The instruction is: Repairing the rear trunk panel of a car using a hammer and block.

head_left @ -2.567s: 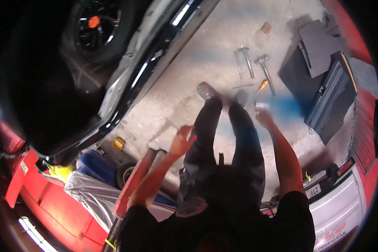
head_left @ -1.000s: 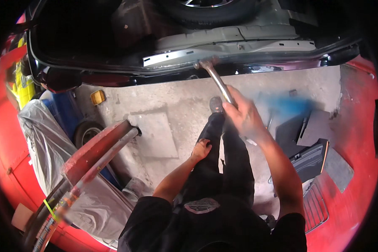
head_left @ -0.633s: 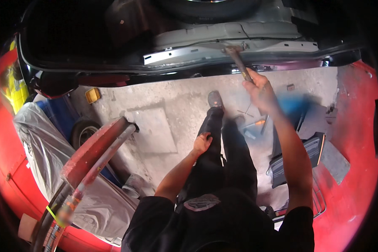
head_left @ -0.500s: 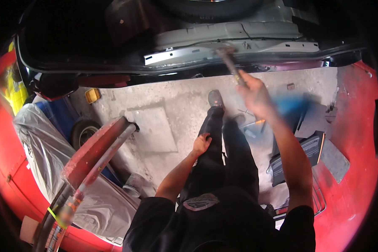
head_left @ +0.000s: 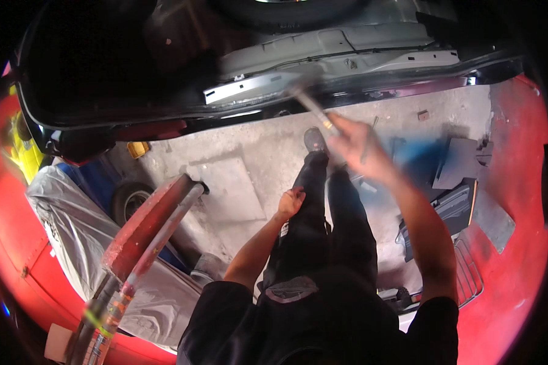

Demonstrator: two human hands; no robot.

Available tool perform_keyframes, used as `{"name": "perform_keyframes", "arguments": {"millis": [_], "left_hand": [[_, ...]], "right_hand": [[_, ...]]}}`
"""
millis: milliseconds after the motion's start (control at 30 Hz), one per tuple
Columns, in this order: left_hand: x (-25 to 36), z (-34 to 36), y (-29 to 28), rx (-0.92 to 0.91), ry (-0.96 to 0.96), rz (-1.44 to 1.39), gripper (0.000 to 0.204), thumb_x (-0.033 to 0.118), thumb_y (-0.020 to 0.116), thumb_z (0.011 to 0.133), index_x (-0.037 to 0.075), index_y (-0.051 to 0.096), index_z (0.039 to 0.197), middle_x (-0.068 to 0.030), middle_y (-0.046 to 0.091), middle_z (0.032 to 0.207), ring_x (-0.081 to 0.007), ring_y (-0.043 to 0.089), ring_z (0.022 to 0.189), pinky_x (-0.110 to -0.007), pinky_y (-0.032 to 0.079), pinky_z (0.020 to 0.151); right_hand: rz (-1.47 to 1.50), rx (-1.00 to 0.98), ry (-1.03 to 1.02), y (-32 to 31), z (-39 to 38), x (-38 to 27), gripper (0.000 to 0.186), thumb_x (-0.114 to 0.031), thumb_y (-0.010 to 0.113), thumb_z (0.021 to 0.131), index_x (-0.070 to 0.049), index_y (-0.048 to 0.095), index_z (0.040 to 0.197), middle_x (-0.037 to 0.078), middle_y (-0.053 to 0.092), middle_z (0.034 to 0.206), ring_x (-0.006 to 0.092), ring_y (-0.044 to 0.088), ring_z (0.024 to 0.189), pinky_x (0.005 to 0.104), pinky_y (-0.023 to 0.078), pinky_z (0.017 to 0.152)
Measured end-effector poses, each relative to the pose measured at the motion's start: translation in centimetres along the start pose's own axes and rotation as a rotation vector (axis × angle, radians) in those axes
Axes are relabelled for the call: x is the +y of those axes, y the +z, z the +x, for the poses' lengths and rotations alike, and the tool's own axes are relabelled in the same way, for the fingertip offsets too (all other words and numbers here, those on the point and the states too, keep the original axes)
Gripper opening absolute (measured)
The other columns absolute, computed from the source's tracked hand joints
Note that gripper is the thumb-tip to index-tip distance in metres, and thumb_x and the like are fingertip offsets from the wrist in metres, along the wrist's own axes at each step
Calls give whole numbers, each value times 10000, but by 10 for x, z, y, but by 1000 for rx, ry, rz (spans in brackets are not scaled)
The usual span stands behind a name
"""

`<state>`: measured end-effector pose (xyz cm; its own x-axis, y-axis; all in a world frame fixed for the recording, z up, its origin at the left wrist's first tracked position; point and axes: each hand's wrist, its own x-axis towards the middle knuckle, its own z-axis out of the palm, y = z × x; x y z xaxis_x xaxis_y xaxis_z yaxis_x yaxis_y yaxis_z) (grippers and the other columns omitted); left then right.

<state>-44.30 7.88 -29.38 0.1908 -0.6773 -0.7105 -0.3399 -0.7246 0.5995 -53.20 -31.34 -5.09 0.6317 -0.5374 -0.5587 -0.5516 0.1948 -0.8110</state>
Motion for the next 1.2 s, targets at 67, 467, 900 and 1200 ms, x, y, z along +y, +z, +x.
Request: {"name": "perform_keyframes", "arguments": {"millis": [67,467,900,1200], "left_hand": [[4,2,-3,-8,-14,9,354,286,679,939,41,704,1194,-215,750,1000,-399,722,960,-467,577,843],[16,13,-18,-39,-36,-15,368,278,669,942,25,699,1208,-234,744,1033,-392,724,988,-446,575,852],[15,15,-43,-58,-62,-38,362,237,658,962,-8,683,1227,-237,756,991,-326,754,949,-410,574,818],[49,12,-64,-38,-29,-60,369,244,648,976,-6,672,1246,-253,740,1069,-342,741,971,-412,566,833]], "right_hand": [[39,-134,-13,5,-4,-14,458,-145,618,958,-41,567,1401,175,625,804,285,613,743,390,504,748],[173,21,226,-42,1,24,415,-135,625,966,-62,619,1374,-8,542,730,75,458,522,279,388,486],[203,5,138,-31,5,42,392,-170,644,968,-46,642,1340,-12,547,714,80,463,532,276,373,465],[171,122,54,-33,-7,79,300,-148,634,973,-37,679,1249,-31,511,670,57,454,450,251,354,407]]}}
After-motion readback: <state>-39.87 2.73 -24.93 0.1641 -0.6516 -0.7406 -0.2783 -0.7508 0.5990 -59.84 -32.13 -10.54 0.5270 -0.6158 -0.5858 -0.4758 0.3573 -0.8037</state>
